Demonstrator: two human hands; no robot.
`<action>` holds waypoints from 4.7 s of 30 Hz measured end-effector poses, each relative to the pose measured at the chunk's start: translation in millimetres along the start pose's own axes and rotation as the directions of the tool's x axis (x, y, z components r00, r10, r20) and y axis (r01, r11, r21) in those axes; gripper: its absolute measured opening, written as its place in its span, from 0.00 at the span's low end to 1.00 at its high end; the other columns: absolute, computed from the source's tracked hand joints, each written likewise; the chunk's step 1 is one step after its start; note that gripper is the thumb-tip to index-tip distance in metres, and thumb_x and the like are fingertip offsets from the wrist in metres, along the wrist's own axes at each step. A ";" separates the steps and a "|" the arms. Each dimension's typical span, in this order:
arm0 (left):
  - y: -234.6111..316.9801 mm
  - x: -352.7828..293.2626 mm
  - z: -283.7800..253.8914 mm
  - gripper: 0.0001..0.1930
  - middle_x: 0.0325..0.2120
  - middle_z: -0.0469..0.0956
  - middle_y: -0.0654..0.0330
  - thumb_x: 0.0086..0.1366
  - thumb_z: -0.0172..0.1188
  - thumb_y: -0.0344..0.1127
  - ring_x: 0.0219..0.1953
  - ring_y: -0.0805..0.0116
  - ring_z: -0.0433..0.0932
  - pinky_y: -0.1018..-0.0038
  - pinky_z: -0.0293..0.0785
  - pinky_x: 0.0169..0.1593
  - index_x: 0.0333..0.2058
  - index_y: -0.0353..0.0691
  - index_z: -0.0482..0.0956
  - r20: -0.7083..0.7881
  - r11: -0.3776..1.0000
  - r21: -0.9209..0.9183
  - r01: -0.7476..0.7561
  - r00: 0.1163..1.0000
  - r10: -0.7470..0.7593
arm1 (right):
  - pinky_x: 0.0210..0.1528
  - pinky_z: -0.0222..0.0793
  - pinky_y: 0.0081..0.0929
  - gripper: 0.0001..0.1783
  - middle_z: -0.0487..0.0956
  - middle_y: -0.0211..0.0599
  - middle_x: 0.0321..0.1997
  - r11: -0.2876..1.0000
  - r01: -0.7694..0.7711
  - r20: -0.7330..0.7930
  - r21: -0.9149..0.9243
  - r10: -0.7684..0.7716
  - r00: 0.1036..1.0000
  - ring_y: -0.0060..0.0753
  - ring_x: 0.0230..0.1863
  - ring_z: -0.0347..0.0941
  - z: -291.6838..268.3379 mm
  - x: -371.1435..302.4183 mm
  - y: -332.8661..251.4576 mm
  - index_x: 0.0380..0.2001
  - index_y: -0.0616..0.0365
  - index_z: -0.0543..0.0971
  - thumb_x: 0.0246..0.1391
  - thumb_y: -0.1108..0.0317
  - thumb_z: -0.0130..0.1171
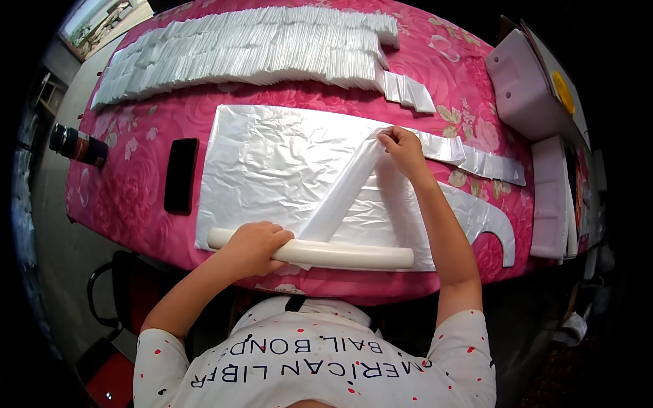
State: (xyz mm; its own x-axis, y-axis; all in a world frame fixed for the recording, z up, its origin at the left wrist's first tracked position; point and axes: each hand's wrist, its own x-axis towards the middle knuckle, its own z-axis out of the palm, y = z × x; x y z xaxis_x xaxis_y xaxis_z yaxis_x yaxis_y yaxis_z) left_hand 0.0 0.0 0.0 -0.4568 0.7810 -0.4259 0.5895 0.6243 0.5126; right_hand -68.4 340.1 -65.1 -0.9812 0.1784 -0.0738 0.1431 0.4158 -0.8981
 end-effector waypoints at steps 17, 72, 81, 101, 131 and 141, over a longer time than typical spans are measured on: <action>12.8 21.8 84.7 0.41 0.59 0.56 0.46 0.57 0.44 0.62 0.63 0.54 0.53 0.60 0.44 0.64 0.56 0.28 0.60 -0.183 0.852 0.314 -0.419 0.854 0.487 | 0.51 0.63 0.34 0.22 0.70 0.46 0.49 0.896 0.337 0.044 -0.289 -0.339 0.940 0.42 0.47 0.69 28.8 -82.5 -45.9 0.47 0.58 0.72 0.49 0.61 0.59; 4.9 4.0 78.7 0.25 0.50 0.70 0.52 0.49 0.55 0.33 0.53 0.56 0.69 0.63 0.63 0.57 0.49 0.35 0.69 -0.488 0.799 0.221 -0.559 0.646 0.586 | 0.56 0.63 0.33 0.26 0.70 0.40 0.53 0.698 0.649 0.442 -0.303 -0.500 0.745 0.41 0.56 0.65 71.5 -175.4 -36.0 0.46 0.59 0.73 0.37 0.79 0.53; 9.2 25.2 63.0 0.31 0.41 0.74 0.52 0.47 0.59 0.38 0.44 0.56 0.73 0.65 0.68 0.48 0.51 0.32 0.67 -0.554 0.958 0.070 -0.276 0.789 0.268 | 0.40 0.71 0.30 0.19 0.77 0.34 0.40 0.731 0.596 0.271 -0.332 -0.531 0.803 0.37 0.38 0.73 71.4 -168.8 -29.3 0.38 0.56 0.78 0.36 0.78 0.58; 23.1 59.3 83.7 0.39 0.62 0.49 0.44 0.57 0.53 0.47 0.65 0.52 0.46 0.61 0.41 0.65 0.60 0.28 0.50 -0.508 0.985 0.171 0.024 0.858 0.068 | 0.29 0.69 0.23 0.16 0.77 0.40 0.31 0.951 -0.147 0.179 -0.272 0.200 0.963 0.27 0.30 0.76 74.2 -133.7 -51.3 0.36 0.64 0.76 0.45 0.65 0.62; 10.4 25.7 71.2 0.27 0.41 0.75 0.53 0.44 0.58 0.27 0.43 0.61 0.75 0.68 0.69 0.45 0.48 0.33 0.69 -0.627 0.958 0.084 -0.273 0.733 0.264 | 0.36 0.68 0.31 0.11 0.78 0.34 0.34 0.769 0.594 0.281 -0.238 -0.531 0.800 0.35 0.36 0.73 69.0 -155.6 -21.8 0.33 0.55 0.79 0.42 0.71 0.55; 5.9 55.2 41.6 0.32 0.20 0.79 0.54 0.54 0.59 0.31 0.22 0.62 0.78 0.73 0.72 0.30 0.56 0.27 0.58 -0.477 0.769 -0.638 0.024 0.772 -0.420 | 0.22 0.64 0.25 0.18 0.74 0.36 0.13 0.934 -0.079 0.226 -0.349 0.166 0.960 0.27 0.15 0.70 76.5 -112.9 -44.7 0.21 0.63 0.80 0.51 0.57 0.56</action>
State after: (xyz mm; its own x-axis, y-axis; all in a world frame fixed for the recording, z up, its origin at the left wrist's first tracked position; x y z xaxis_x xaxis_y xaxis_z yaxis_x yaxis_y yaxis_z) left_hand 6.0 46.0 -51.5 -0.9179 0.3490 -0.1888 0.0170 0.5100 0.8600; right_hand 26.0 233.1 -49.8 -0.9473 0.0384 -0.3181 0.2567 0.6851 -0.6817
